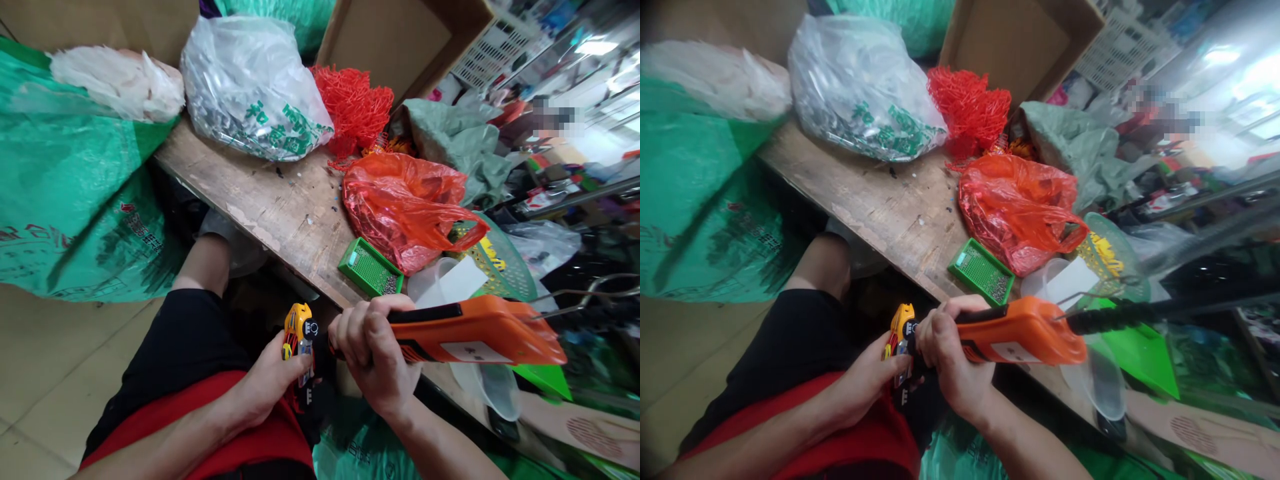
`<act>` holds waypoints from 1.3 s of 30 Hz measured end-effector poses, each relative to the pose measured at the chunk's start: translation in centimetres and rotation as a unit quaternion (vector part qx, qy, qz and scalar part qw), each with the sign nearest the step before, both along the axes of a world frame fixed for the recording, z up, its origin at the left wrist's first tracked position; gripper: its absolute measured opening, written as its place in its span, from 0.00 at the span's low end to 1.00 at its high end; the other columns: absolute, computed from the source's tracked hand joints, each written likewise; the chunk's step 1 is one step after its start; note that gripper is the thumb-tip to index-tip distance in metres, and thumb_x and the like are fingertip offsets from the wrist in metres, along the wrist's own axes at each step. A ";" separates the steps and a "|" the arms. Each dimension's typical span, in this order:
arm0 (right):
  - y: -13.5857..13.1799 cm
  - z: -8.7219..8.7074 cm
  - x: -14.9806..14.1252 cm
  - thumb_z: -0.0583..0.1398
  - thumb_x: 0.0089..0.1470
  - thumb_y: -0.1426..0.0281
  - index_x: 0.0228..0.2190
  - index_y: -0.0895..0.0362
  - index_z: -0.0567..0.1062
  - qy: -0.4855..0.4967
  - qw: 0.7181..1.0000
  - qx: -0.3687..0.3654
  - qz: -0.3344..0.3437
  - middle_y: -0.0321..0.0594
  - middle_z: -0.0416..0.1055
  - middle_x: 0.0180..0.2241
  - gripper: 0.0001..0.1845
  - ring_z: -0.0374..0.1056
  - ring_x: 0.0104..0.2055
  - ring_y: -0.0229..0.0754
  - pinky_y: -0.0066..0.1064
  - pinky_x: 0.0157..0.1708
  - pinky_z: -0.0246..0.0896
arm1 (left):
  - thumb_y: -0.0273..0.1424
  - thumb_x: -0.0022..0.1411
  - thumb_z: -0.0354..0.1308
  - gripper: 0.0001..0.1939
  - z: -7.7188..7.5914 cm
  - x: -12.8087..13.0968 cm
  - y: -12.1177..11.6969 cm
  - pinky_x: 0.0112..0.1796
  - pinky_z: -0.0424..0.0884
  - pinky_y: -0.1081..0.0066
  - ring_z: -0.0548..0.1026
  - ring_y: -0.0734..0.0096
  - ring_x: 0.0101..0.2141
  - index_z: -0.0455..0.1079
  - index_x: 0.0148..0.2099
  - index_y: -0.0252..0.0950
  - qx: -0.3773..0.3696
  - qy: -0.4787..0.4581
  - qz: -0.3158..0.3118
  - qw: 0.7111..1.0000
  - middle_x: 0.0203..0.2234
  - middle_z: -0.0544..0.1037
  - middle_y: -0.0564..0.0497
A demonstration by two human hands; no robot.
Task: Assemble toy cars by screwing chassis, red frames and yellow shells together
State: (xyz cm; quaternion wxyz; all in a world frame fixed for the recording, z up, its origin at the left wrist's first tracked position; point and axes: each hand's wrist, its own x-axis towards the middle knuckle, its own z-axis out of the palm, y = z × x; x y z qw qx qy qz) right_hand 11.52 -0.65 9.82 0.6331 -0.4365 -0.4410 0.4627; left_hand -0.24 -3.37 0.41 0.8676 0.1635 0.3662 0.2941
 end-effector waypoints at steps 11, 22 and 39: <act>1.6 2.5 0.6 0.64 0.62 0.65 0.36 0.51 0.71 0.031 0.999 0.030 -0.015 0.20 0.56 0.14 0.07 0.49 0.13 0.30 0.25 0.17 0.57 | 0.39 0.51 0.72 0.24 0.7 0.2 1.4 0.35 0.77 0.66 0.75 0.70 0.29 0.68 0.45 0.36 -0.010 -0.056 -0.022 0.998 0.31 0.73 0.54; 6.6 4.3 5.7 0.69 0.54 0.62 0.28 0.53 0.66 -0.047 0.982 0.096 -0.155 0.21 0.54 0.13 0.18 0.48 0.13 0.29 0.24 0.16 0.53 | 0.43 0.48 0.74 0.27 0.1 -0.5 1.1 0.33 0.76 0.68 0.80 0.66 0.30 0.70 0.44 0.36 -0.048 -0.020 -0.028 0.998 0.36 0.78 0.50; 12.7 0.7 9.4 0.70 0.53 0.62 0.33 0.53 0.67 -0.038 0.964 0.157 -0.209 0.21 0.58 0.15 0.16 0.53 0.14 0.30 0.24 0.17 0.56 | 0.44 0.48 0.75 0.25 -0.4 -0.3 1.3 0.33 0.76 0.65 0.80 0.62 0.29 0.74 0.42 0.35 -0.066 0.017 0.015 0.998 0.35 0.82 0.46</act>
